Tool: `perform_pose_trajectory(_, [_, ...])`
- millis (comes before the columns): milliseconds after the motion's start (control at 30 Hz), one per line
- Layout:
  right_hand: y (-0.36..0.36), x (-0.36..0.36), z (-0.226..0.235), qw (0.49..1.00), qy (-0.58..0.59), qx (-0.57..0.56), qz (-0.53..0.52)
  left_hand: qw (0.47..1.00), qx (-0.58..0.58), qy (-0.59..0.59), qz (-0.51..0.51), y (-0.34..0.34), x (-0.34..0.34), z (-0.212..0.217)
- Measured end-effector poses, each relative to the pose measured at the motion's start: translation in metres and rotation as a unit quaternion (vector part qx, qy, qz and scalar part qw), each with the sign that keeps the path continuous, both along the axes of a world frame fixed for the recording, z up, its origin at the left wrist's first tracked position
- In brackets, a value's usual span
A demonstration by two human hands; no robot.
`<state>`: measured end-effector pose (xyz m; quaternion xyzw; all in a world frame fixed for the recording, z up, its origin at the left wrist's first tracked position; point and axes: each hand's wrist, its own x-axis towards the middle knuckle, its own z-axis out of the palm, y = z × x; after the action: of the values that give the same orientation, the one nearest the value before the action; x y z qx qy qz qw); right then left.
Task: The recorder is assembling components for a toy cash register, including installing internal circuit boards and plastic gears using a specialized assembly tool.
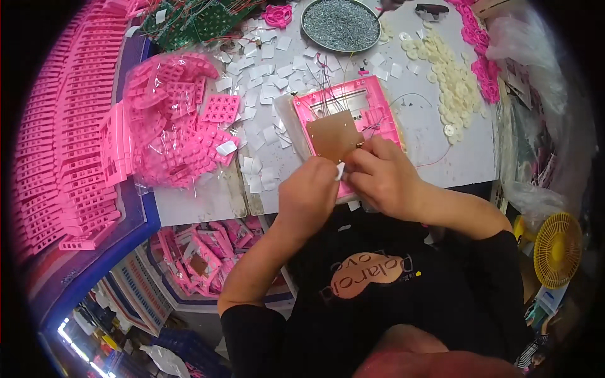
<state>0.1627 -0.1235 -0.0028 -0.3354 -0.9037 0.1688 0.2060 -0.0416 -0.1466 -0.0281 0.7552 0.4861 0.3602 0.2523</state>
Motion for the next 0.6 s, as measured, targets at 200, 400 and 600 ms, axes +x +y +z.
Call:
perform_pose_trajectory(200, [-0.002,0.015,0.016,0.999,-0.003,-0.032,0.022,0.980,0.020,-0.003,0.196,-0.007,-0.042,0.014])
perform_pose_trajectory(400, [0.010,0.005,0.010,0.999,0.001,0.040,0.032,0.930,-0.329,-0.158,0.028,-0.040,-0.022,0.031])
perform_pose_trajectory(600, [0.000,0.005,0.001,0.997,-0.044,0.069,-0.007,0.845,-0.339,-0.411,0.039,0.014,-0.040,0.030])
